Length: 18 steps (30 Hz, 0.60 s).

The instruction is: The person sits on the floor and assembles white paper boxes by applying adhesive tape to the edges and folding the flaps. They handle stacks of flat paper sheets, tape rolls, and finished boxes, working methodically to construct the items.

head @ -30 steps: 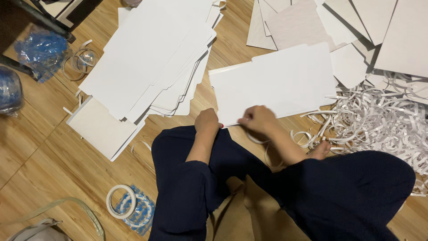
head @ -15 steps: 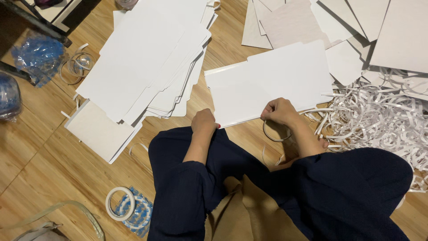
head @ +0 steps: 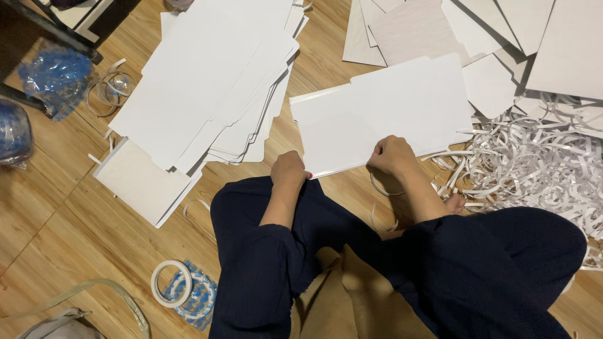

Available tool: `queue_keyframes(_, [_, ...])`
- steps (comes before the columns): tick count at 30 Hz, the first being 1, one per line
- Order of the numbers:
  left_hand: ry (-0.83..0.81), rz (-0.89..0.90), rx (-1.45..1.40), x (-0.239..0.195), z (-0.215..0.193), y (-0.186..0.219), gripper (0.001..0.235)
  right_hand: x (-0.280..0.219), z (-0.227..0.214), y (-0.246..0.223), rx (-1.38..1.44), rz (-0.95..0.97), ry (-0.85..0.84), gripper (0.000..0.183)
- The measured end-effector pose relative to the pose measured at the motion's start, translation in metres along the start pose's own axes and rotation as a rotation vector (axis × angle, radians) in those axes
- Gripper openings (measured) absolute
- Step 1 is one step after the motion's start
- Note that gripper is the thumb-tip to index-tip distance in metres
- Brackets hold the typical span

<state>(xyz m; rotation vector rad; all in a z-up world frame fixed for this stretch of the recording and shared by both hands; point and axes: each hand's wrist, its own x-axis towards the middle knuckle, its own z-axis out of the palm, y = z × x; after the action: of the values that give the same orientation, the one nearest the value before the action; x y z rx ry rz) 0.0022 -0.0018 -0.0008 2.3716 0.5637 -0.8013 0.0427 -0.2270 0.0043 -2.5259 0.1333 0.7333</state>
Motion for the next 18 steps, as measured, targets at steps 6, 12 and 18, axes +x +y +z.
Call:
queue_keyframes(6, [0.116, -0.009, 0.080, -0.007, -0.005, 0.008, 0.026, 0.003, 0.005, -0.012, -0.272, -0.025, 0.042, 0.011])
queue_keyframes(12, [0.071, 0.446, 0.691, -0.079, 0.035, 0.073, 0.073, -0.008, 0.013, -0.022, -0.453, -0.116, 0.144, 0.010])
queue_keyframes(18, [-0.033, 0.449, 0.669, -0.090, 0.054, 0.074, 0.075, -0.026, 0.003, -0.027, -0.580, -0.328, 0.113, 0.013])
